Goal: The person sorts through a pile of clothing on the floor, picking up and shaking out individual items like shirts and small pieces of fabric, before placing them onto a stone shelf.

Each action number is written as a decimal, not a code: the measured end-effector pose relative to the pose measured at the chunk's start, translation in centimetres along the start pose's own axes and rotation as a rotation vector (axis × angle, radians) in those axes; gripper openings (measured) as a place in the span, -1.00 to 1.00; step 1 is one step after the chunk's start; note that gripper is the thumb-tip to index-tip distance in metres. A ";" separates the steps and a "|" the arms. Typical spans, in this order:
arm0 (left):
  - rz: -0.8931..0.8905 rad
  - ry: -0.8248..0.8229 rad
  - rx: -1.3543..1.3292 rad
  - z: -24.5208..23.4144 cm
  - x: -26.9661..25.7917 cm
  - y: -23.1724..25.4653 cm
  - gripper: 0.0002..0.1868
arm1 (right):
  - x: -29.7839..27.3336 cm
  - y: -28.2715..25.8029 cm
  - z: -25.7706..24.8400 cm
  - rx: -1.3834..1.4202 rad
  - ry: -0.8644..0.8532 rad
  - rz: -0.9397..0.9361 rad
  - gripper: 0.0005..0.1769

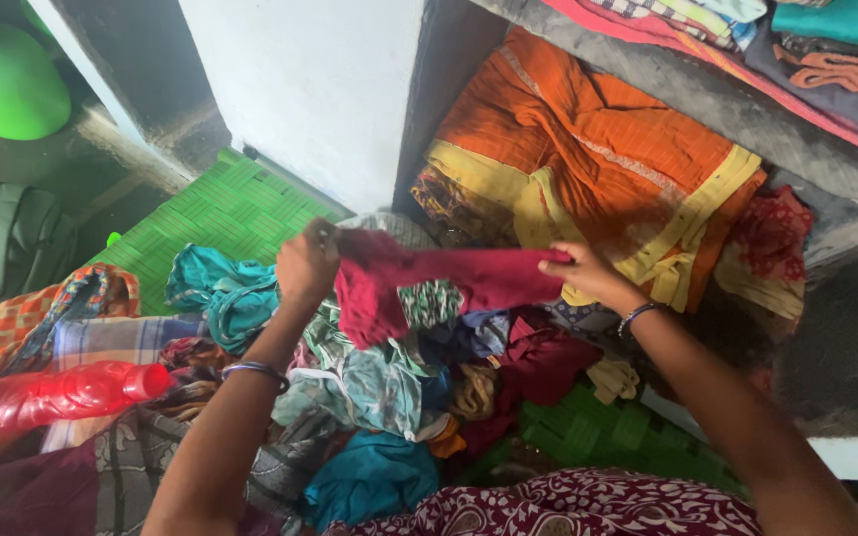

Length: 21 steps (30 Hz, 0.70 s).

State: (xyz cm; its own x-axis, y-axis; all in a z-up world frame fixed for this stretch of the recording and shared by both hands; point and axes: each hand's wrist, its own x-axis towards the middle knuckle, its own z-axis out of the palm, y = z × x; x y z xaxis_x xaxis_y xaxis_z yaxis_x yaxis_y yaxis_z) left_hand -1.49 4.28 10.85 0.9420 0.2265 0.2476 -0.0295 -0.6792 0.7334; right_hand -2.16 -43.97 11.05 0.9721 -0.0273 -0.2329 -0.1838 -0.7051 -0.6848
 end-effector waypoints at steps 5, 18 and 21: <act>0.325 0.124 -0.462 -4.5 2.7 2.1 -0.89 | 0.7 -1.7 -1.4 0.266 0.223 -0.301 -0.74; 0.385 -0.916 -0.066 1.5 -2.3 -4.2 -0.70 | -2.6 7.4 6.1 -0.396 0.040 -0.412 -0.68; 0.354 -0.687 -0.278 3.8 -3.3 -3.7 -0.71 | -2.2 8.4 6.5 -0.434 -0.033 -0.452 -0.62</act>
State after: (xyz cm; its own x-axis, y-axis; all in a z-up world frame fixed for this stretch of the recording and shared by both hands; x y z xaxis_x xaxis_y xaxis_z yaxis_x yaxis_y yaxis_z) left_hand -3.22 3.44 4.90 0.8534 -0.5080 0.1169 -0.3598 -0.4117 0.8373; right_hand -6.82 -45.22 1.33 0.9336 0.3580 -0.0120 0.3270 -0.8655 -0.3793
